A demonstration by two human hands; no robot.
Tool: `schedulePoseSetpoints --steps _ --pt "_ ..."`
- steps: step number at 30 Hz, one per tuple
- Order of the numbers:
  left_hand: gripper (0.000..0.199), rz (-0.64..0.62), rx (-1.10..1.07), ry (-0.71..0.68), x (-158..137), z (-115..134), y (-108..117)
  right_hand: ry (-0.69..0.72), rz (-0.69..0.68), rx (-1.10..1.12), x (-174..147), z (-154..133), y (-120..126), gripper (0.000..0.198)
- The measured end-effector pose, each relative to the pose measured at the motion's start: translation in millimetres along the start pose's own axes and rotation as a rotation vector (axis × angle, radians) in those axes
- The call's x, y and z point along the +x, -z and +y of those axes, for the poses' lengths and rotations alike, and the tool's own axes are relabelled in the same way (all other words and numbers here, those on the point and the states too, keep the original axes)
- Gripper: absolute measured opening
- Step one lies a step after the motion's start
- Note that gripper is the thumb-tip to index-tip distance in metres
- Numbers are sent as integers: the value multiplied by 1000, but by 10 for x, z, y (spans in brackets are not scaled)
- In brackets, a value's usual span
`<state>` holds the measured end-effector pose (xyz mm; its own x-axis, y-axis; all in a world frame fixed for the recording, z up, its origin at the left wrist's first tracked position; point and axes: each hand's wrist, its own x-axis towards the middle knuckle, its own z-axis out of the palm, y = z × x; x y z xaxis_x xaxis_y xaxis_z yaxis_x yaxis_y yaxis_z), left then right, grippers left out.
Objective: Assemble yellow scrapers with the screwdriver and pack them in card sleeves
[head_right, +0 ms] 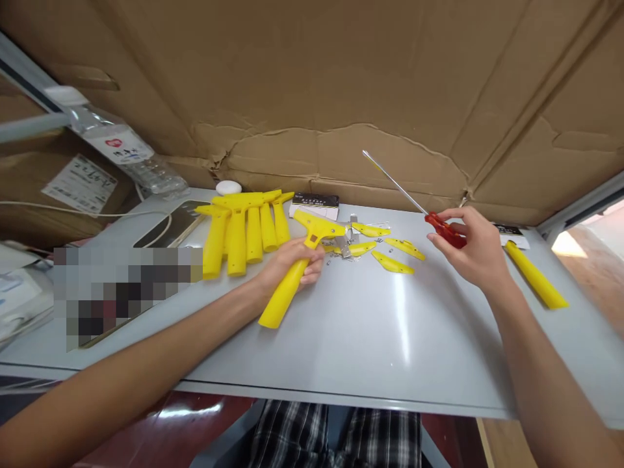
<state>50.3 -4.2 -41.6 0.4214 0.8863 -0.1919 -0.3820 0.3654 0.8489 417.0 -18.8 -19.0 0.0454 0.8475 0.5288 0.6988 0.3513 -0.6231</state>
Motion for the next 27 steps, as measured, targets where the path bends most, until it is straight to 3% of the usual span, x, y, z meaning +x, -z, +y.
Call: schedulePoseSetpoints --steps 4,6,11,27 --pt "35 14 6 6 1 -4 -12 5 164 264 10 -166 69 24" --pt "34 9 12 16 2 -16 -3 -5 222 367 12 -252 93 25" --pt "35 3 50 20 -2 -33 -1 -65 149 615 28 -350 98 43" --pt "38 12 71 58 -23 -37 -38 -36 84 648 11 -340 55 34"
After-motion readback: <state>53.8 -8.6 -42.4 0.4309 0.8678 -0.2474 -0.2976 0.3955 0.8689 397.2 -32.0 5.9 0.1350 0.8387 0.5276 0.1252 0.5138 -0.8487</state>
